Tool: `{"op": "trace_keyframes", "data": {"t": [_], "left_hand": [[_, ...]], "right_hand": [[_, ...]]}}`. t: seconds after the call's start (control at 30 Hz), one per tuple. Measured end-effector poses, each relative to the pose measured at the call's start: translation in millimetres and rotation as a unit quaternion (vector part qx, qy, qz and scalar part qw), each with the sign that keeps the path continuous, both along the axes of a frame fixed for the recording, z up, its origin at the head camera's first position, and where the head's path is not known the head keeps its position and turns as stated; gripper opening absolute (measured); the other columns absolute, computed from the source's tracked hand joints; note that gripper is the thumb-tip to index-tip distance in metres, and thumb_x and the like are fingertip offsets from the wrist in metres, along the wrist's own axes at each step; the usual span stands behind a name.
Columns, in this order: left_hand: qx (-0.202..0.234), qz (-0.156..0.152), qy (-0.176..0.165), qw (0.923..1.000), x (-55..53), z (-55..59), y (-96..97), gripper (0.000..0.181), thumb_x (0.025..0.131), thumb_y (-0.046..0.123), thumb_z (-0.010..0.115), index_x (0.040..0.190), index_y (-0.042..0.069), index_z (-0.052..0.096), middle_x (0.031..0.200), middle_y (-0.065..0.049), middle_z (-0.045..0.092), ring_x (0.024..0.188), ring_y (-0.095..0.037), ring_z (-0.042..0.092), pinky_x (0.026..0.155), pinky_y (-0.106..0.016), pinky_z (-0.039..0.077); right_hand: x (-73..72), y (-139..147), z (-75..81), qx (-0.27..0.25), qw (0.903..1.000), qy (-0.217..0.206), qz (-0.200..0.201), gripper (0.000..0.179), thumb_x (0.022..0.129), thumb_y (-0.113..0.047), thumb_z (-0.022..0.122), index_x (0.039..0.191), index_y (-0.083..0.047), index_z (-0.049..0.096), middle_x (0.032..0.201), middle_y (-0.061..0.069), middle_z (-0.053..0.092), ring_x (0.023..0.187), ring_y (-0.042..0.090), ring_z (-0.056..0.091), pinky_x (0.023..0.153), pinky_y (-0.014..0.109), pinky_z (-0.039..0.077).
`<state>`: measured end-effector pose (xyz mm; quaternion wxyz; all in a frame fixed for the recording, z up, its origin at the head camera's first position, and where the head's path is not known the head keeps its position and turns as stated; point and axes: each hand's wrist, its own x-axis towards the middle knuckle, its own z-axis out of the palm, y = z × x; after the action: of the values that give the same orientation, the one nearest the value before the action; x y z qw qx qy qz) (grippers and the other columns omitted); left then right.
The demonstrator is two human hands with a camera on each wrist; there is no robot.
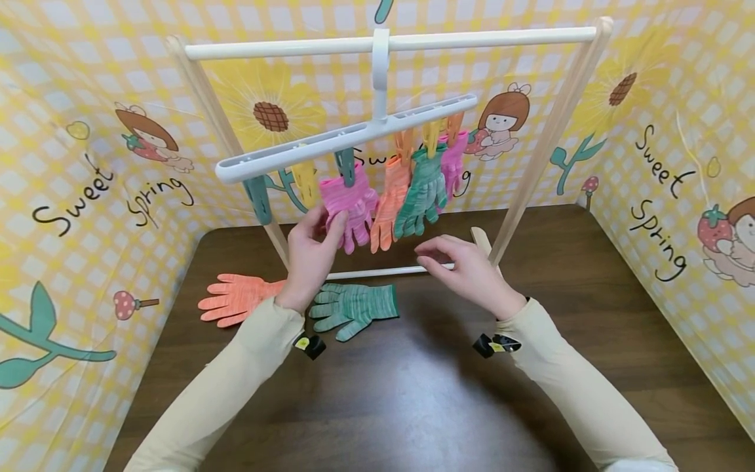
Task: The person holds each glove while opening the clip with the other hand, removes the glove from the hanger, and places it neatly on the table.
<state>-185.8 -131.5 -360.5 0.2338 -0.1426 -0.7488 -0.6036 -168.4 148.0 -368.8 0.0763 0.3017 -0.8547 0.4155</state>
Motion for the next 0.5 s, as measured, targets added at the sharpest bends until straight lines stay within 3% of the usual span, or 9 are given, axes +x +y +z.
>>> {"op": "trace_keyframes", "data": {"t": [0.2,0.4,0.5], "left_hand": [[0.015,-0.006,-0.003,0.9999,2.4,6.5,3.9,0.025,0.103,0.010,0.065,0.123,-0.005,0.069,0.087,0.003,0.061,0.071,-0.009,0.052,0.063,-0.020,0.042],[0.024,-0.013,0.001,0.9996,18.3,27.6,10.7,0.021,0.103,0.001,0.060,0.116,-0.015,0.064,0.080,0.005,0.056,0.067,-0.006,0.048,0.061,-0.018,0.040],[0.031,-0.010,0.009,0.9994,12.9,21.6,9.3,0.018,0.103,0.000,0.059,0.111,-0.016,0.063,0.074,0.005,0.052,0.062,-0.004,0.044,0.056,-0.018,0.035]], "right_hand": [[-3.9,-11.0,12.1,-0.007,1.0000,0.000,0.007,0.022,0.100,-0.015,0.071,0.120,-0.005,0.073,0.115,0.008,0.073,0.101,0.018,0.069,0.087,0.042,0.058],[-8.8,-22.3,25.0,-0.021,0.9995,0.019,0.016,0.023,0.100,-0.015,0.071,0.121,-0.006,0.072,0.113,0.007,0.072,0.098,0.017,0.069,0.084,0.040,0.058],[-11.1,-26.7,28.4,-0.021,0.9992,0.030,0.018,0.023,0.101,-0.016,0.070,0.122,-0.007,0.072,0.115,0.008,0.072,0.096,0.016,0.069,0.083,0.038,0.058]]}}
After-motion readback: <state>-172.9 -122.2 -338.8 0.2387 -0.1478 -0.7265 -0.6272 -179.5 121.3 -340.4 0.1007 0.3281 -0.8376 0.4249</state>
